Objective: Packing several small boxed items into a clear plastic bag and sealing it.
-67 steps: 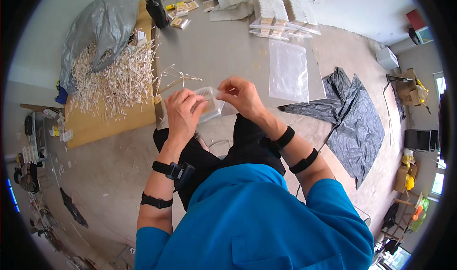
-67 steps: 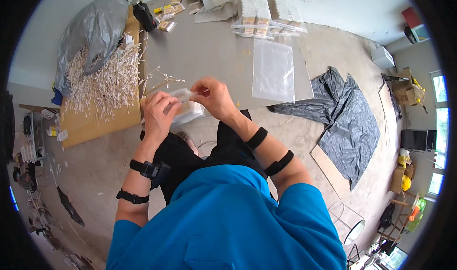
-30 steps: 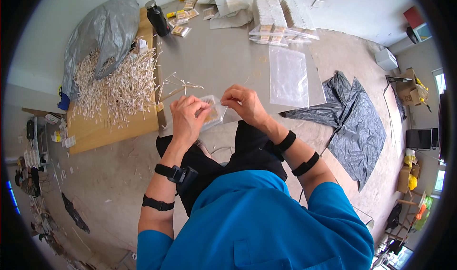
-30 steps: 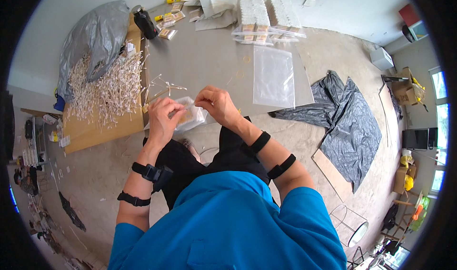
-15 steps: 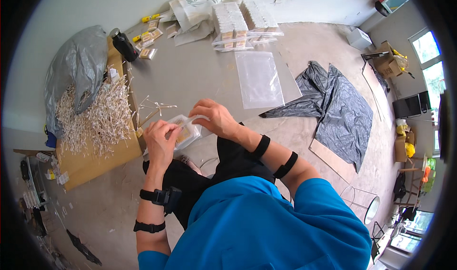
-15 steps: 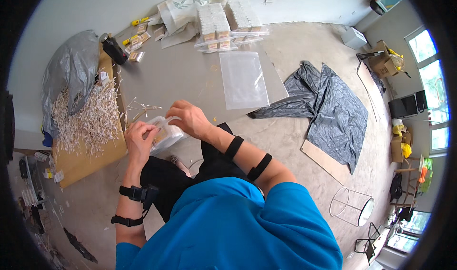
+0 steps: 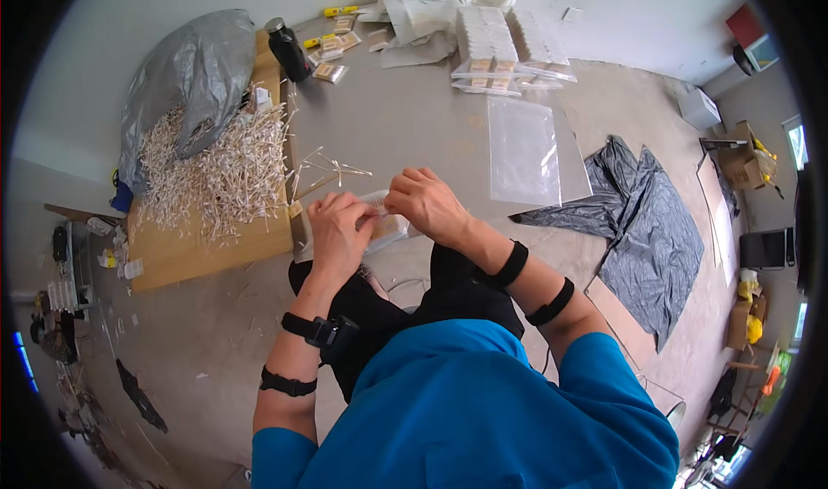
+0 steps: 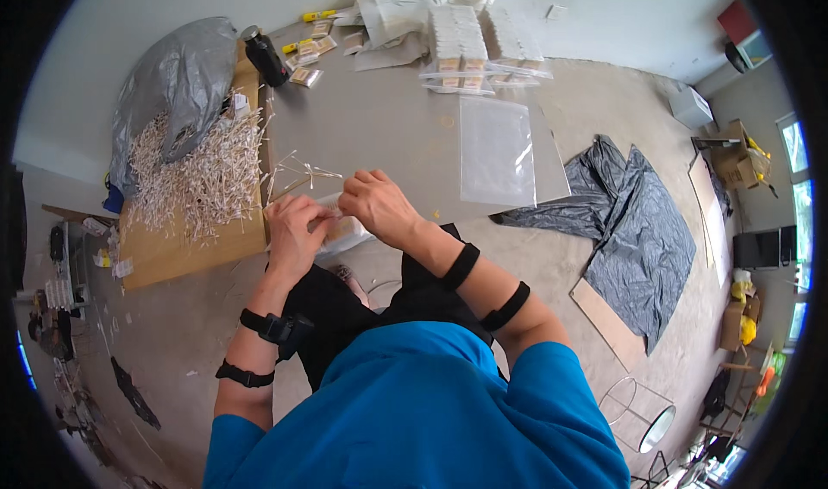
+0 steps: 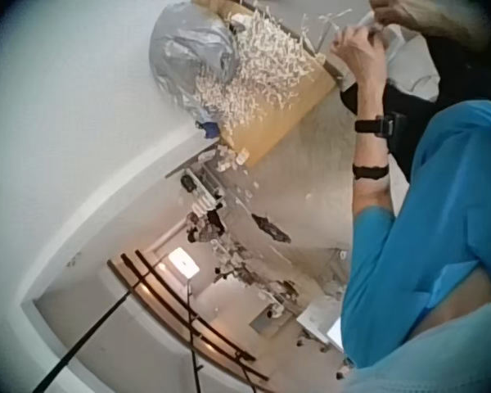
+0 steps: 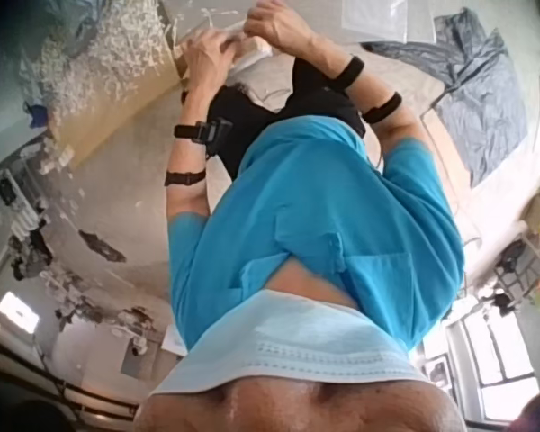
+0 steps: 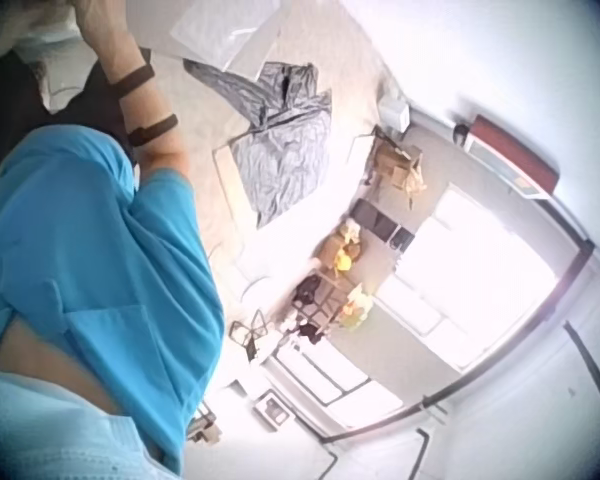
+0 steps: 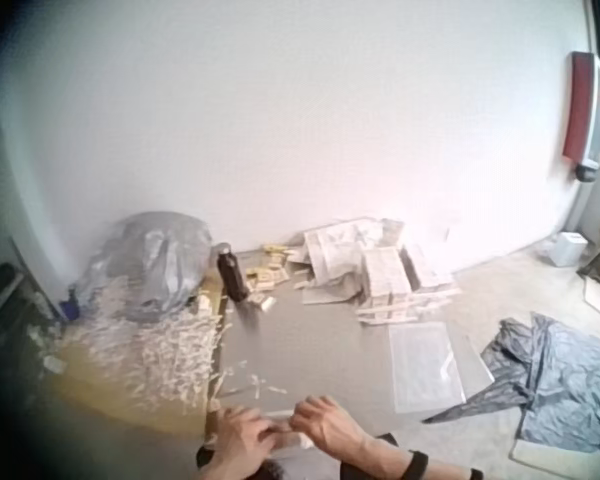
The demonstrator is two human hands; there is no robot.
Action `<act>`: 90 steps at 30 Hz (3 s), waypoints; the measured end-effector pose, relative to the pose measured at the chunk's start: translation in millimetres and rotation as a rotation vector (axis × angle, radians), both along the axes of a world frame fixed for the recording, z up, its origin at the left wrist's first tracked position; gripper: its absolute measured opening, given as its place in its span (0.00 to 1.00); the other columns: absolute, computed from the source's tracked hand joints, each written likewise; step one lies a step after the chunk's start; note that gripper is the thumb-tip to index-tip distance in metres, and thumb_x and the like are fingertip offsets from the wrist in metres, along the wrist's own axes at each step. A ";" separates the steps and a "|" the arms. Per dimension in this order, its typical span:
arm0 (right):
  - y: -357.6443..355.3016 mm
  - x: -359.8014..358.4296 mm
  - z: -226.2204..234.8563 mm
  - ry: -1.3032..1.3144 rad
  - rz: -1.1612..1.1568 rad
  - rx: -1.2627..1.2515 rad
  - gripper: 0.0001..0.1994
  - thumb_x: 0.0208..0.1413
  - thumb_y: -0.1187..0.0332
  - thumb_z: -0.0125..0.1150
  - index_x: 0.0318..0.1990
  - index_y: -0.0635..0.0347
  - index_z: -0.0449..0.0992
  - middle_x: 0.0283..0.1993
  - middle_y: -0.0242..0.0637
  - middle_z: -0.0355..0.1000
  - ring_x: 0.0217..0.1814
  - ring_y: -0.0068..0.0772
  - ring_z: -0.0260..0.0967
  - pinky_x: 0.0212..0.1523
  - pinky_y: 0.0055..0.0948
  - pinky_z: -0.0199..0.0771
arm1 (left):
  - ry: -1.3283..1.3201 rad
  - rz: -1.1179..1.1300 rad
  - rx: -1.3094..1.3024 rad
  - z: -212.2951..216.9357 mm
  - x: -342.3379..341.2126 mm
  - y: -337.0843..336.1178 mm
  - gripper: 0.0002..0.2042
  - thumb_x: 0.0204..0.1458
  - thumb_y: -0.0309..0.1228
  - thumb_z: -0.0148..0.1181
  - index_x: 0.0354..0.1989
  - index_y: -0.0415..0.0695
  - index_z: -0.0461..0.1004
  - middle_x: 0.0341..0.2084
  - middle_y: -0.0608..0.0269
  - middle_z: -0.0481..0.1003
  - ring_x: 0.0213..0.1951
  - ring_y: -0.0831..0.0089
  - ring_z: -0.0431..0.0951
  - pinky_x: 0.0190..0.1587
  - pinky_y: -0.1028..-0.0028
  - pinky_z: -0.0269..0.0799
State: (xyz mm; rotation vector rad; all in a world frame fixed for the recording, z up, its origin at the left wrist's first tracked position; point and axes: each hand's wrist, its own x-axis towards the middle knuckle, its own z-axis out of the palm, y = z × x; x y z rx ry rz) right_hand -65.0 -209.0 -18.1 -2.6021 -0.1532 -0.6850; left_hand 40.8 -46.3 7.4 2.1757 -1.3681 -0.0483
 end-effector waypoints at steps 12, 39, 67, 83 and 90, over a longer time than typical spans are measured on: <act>-2.4 3.4 -1.4 -0.020 -0.007 0.052 0.05 0.45 0.69 0.61 0.29 0.57 0.73 0.32 0.32 0.68 0.37 0.35 0.67 0.37 0.32 0.66 | 0.025 0.014 -0.029 2.2 7.3 7.7 0.04 0.44 0.30 0.65 0.27 0.46 0.78 0.26 0.68 0.73 0.37 0.67 0.70 0.50 0.65 0.55; 25.8 22.0 0.7 -0.028 0.026 -0.026 0.04 0.43 0.68 0.62 0.26 0.55 0.74 0.29 0.31 0.67 0.39 0.33 0.67 0.46 0.33 0.62 | -0.021 0.027 -0.028 4.7 15.4 40.0 0.04 0.46 0.31 0.64 0.27 0.45 0.78 0.27 0.68 0.72 0.38 0.68 0.69 0.50 0.64 0.54; 40.6 32.3 2.4 0.005 0.041 0.073 0.05 0.43 0.67 0.65 0.28 0.53 0.76 0.30 0.29 0.69 0.39 0.33 0.67 0.46 0.33 0.62 | -0.055 0.034 -0.111 -0.4 26.1 64.4 0.03 0.46 0.31 0.64 0.28 0.48 0.77 0.27 0.71 0.71 0.39 0.70 0.70 0.50 0.64 0.53; 49.6 40.2 -1.2 0.017 0.020 0.107 0.05 0.44 0.66 0.64 0.28 0.54 0.75 0.30 0.30 0.68 0.39 0.33 0.66 0.47 0.33 0.62 | 0.058 0.105 -0.162 -8.1 32.5 79.4 0.05 0.46 0.29 0.64 0.30 0.42 0.77 0.29 0.66 0.73 0.38 0.67 0.71 0.48 0.67 0.58; 64.1 47.5 6.2 -0.001 0.087 0.116 0.05 0.44 0.66 0.65 0.29 0.53 0.76 0.30 0.29 0.68 0.39 0.33 0.66 0.46 0.33 0.61 | 0.363 0.185 -0.163 -9.7 33.5 96.7 0.06 0.46 0.22 0.64 0.33 0.37 0.77 0.29 0.62 0.72 0.32 0.71 0.74 0.38 0.75 0.68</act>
